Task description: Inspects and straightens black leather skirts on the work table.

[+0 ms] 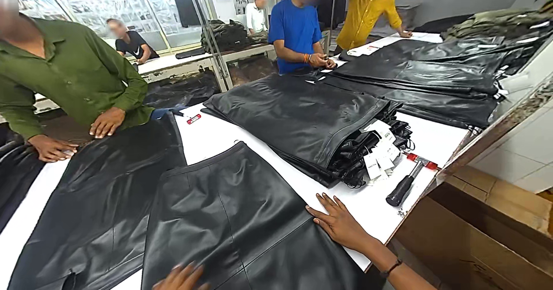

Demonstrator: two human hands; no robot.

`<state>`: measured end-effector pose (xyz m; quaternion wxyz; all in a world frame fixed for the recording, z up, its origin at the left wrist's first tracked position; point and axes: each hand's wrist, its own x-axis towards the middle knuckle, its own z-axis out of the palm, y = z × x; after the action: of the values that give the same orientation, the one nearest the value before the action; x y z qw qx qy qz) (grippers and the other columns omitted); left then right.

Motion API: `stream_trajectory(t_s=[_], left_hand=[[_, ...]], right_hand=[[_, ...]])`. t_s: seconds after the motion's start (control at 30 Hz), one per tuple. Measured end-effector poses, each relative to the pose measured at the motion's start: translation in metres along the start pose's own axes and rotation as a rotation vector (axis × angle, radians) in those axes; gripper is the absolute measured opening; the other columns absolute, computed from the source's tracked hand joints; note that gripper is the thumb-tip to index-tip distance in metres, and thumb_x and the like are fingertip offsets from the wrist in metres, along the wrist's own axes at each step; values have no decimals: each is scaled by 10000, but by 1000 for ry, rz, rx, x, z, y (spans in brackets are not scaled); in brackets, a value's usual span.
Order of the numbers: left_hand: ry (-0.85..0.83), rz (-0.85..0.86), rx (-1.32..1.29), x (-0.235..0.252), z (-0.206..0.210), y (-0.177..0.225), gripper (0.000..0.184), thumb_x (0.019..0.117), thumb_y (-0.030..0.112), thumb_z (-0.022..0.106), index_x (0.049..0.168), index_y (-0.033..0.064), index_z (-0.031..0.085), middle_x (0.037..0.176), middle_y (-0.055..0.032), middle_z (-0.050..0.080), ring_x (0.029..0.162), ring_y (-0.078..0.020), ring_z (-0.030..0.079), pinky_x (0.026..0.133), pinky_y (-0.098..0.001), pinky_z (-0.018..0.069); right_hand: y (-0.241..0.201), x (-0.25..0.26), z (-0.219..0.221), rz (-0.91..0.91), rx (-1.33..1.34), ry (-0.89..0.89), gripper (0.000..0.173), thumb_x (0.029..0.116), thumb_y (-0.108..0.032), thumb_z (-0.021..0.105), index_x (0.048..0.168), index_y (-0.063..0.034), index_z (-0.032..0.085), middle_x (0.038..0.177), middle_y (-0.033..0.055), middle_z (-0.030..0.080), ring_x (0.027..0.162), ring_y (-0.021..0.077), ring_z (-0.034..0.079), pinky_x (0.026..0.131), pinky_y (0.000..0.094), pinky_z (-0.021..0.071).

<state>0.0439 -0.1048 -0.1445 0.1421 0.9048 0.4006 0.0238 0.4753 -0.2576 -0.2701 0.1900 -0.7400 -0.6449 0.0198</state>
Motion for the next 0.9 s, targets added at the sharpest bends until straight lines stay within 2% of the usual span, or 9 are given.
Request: stream_trajectory(t_s=[0.1,0.17,0.27,0.33,0.43,0.57,0.67,0.8,0.9], left_hand=[[115,228,-150,69,36,94,368,1049,296,549,1310,82,695,1373,-102,663,1325,-286,596,1115,-518,465],[126,310,-217,113,71,141,376,1052,310,526,1317,102,695,1393,-66,655,1350,-236,575,1145,-459,446],[107,326,-276,162,120,178,449,1063,364,473,1376,98,653,1478,-76,586,1432,-257,485,1207,-469,354],[142,309,-249,177,150,178,497,1049,429,456,1400,128,639,1507,-55,560,1449,-263,458,1211,-509,316],[226,318,-129,178,163,177,537,1048,492,403,1400,167,644,1494,-27,576,1428,-257,486,1192,-512,343],[204,309,-77,176,161,178,547,1055,513,361,1409,200,638,1519,-21,549,1451,-253,452,1198,-506,326],[215,309,-48,176,161,178,547,1056,514,355,1407,207,641,1519,-16,550,1450,-247,454,1195,-502,329],[272,322,-37,175,163,179,548,1048,511,384,1399,182,647,1499,-37,570,1419,-266,494,1173,-511,359],[393,381,-55,176,168,179,470,1030,469,461,1337,200,694,1445,-104,608,1367,-327,545,1119,-547,426]], right_hand=[[-1,0,-1,17,9,-32,473,1095,-512,276,1511,-433,487,1634,132,373,1541,339,274,1226,638,168],[-1,0,0,24,19,-42,476,1096,-513,268,1516,-434,478,1636,136,366,1541,341,273,1229,633,165],[-1,-1,-2,24,26,-41,479,1098,-509,268,1514,-419,487,1634,140,370,1538,339,281,1233,622,166],[0,0,-3,25,44,-42,482,1099,-508,270,1518,-409,486,1631,135,376,1538,334,284,1235,616,163],[1,-2,-3,39,90,12,471,1089,-516,320,1480,-384,546,1598,106,440,1525,303,322,1240,596,187],[4,-6,2,30,172,174,422,1051,-510,469,1319,-287,708,1460,79,598,1452,261,454,1222,559,290],[2,-14,2,-30,174,255,346,1058,-407,509,1225,-241,763,1349,61,679,1366,255,555,1183,540,375],[-9,-31,-2,-71,102,263,327,1082,-294,477,1243,-195,744,1329,87,685,1331,277,587,1143,536,428],[-17,-32,-12,-36,2,184,344,1086,-275,444,1270,-209,727,1357,78,671,1327,285,590,1108,533,461]])
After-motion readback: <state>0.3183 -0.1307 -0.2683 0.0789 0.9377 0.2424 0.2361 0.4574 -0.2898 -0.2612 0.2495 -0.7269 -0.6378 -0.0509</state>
